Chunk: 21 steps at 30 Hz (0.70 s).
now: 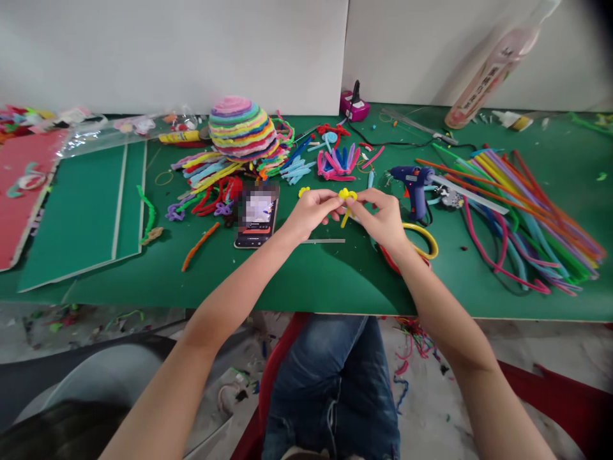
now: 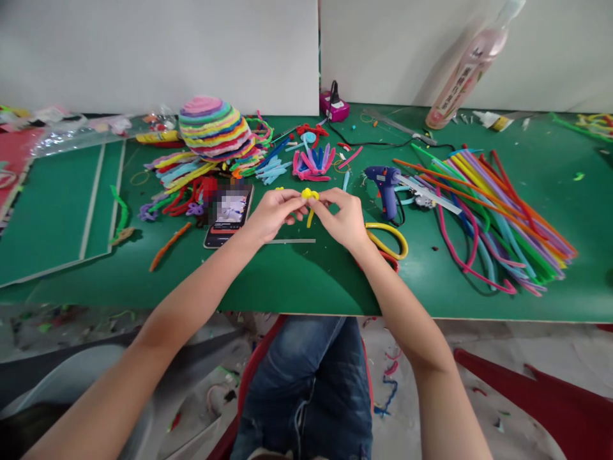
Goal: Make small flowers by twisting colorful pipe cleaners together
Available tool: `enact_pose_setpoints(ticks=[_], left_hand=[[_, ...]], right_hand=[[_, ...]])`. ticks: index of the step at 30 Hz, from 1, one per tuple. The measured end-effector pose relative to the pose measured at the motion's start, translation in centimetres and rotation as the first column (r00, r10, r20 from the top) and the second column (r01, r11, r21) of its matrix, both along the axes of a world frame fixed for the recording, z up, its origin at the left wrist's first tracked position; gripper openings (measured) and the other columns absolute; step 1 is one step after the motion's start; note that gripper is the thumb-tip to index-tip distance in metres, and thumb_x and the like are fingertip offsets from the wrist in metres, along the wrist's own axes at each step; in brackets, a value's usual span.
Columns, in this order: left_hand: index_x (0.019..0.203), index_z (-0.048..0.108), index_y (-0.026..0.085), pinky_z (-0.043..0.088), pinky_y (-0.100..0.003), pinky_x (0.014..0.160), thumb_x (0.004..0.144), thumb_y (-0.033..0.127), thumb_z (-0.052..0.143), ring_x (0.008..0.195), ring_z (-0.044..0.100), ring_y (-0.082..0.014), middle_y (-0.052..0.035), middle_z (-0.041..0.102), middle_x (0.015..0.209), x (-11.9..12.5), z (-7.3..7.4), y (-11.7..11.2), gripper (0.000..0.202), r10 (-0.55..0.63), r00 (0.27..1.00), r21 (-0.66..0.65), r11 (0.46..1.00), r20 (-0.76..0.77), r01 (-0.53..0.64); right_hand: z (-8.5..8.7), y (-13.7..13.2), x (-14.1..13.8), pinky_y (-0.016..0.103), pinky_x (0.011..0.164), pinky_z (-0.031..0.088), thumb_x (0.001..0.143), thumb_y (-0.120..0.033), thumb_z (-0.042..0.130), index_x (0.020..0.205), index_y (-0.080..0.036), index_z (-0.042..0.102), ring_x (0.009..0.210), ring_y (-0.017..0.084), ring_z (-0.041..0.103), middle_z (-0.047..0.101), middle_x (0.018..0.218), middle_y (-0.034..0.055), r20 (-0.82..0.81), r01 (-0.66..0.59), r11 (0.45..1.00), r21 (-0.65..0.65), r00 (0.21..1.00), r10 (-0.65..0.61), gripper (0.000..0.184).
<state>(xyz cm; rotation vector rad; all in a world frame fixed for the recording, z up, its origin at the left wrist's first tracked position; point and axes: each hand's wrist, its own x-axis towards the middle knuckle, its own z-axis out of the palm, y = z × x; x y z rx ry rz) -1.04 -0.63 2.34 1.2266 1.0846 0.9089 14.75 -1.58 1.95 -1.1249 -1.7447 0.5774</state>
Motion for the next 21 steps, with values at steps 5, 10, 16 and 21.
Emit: enact_pose_setpoints(ticks=[5,10,16,21], left_hand=[[0.07,0.064,0.013,0.033,-0.015,0.041,0.076,0.017,0.058,0.049,0.052,-0.0033,0.0002,0.062,0.06,-0.1,0.0,-0.2,0.01,-0.128,0.988,0.084,0.987,-0.088,0.135],[0.063,0.062,0.013,0.04,-0.016,0.047,0.076,0.015,0.056,0.049,0.052,-0.0041,0.0007,0.06,0.057,0.0,-0.3,-0.3,0.014,-0.141,0.975,0.192,0.966,-0.174,0.174],[0.066,0.064,0.014,0.039,-0.02,0.051,0.079,0.022,0.055,0.053,0.053,-0.0073,0.0,0.062,0.059,0.0,-0.4,-0.5,0.018,-0.039,0.948,0.4,0.9,-0.316,0.17],[0.069,0.064,0.016,0.037,-0.023,0.056,0.081,0.019,0.054,0.059,0.053,-0.0096,-0.0006,0.062,0.065,0.2,-0.4,-1.1,0.016,0.183,0.857,0.641,0.741,-0.482,0.202]], right_hand=[[0.6,0.1,0.6,0.023,0.058,0.039,0.084,-0.04,0.057,0.086,-0.018,0.069,0.056,0.009,0.049,0.064,0.067,0.0,0.131,-0.119,0.99,-0.07,0.983,0.127,0.025],[0.5,0.3,0.9,0.022,0.054,0.035,0.082,-0.025,0.053,0.073,-0.016,0.065,0.05,0.007,0.043,0.059,0.057,-0.0018,0.24,-0.109,0.992,-0.06,0.963,0.12,0.017],[0.1,0.6,0.8,0.023,0.054,0.038,0.082,-0.028,0.052,0.073,-0.015,0.062,0.052,0.009,0.051,0.06,0.058,-0.0007,0.122,-0.083,0.983,-0.162,0.987,0.103,0.019],[0.0,0.5,0.5,0.025,0.055,0.042,0.082,-0.03,0.053,0.081,-0.016,0.062,0.053,0.011,0.056,0.06,0.059,-0.0007,-0.026,-0.075,0.968,-0.24,0.997,0.07,0.016]])
